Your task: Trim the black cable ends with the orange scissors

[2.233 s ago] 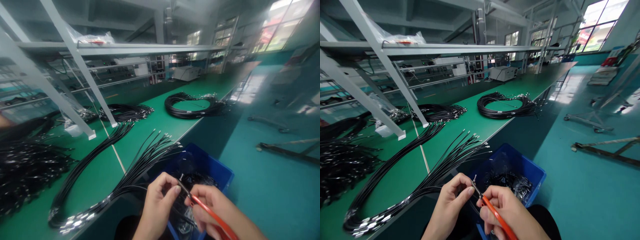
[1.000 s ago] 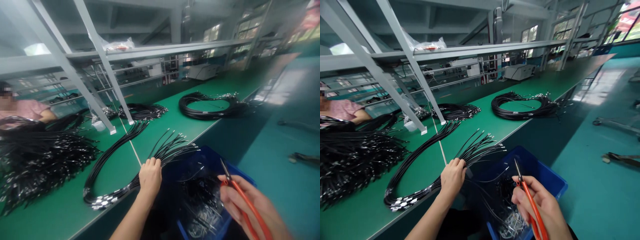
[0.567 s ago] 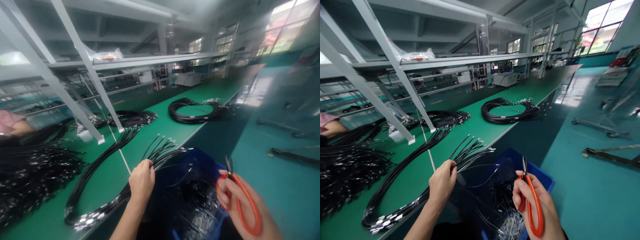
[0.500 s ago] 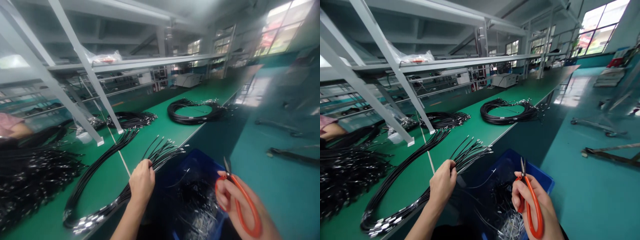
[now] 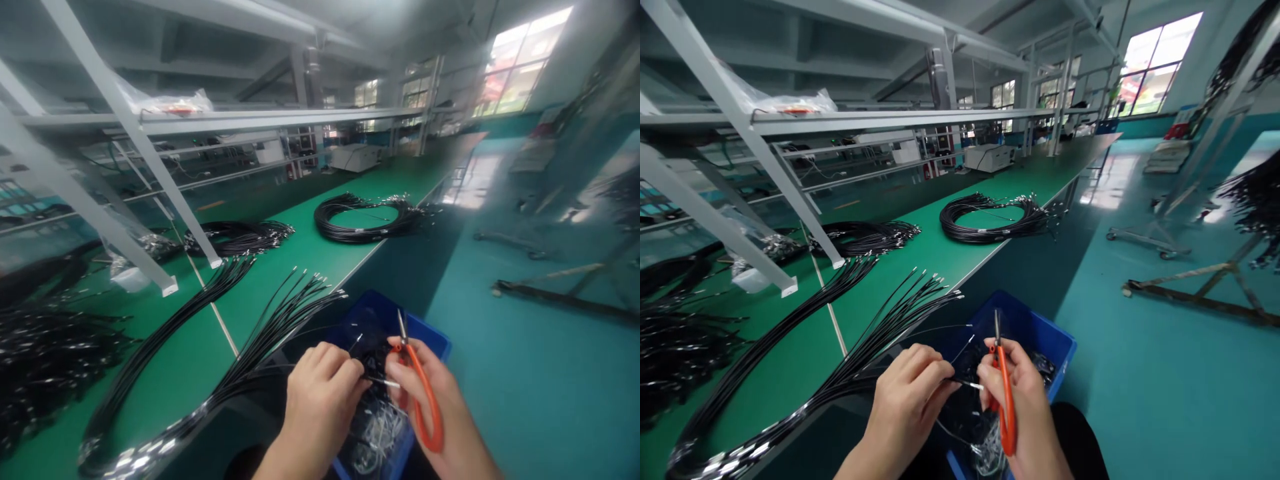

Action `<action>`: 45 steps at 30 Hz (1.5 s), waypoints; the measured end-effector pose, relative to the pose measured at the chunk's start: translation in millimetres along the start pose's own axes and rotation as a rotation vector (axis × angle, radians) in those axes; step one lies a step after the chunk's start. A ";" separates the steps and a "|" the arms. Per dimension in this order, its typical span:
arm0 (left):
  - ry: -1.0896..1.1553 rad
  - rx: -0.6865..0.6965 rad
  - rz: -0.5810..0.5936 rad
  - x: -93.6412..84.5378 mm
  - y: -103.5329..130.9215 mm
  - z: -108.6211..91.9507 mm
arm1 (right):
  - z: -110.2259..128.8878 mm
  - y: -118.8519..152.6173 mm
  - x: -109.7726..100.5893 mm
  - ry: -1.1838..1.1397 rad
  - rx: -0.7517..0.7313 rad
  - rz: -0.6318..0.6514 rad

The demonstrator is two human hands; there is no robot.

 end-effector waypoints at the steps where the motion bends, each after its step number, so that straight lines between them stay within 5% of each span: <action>1: 0.034 -0.034 0.001 0.0 2.0 0.1 | -0.2 1.8 2.2 0.016 -0.003 -0.002; 7: 0.559 -0.520 0.123 16.9 14.1 27.7 | -0.7 9.1 12.3 0.036 -0.050 -0.017; 10: 0.697 -0.614 0.144 25.4 17.2 32.5 | 0.6 8.0 17.7 0.000 -0.067 -0.009; 27: 0.647 -0.632 0.094 30.4 20.6 28.8 | -5.6 0.6 22.8 -0.051 -0.028 -0.054; 35: 0.944 -0.645 0.114 37.9 27.5 30.1 | -27.8 8.2 33.5 -0.338 0.237 -0.017; 45: 1.028 -0.708 -0.032 27.9 21.4 32.3 | -19.5 15.9 53.4 -0.272 0.194 0.003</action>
Point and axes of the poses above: each hand's wrist, its own y-axis away from the middle knuckle, its own x-axis out of the palm, z = x × y, the point moved 6 cm from there along -y, towards the middle knuckle, and after that the axes turned 3 degrees about -x, right-handed, at the moved point
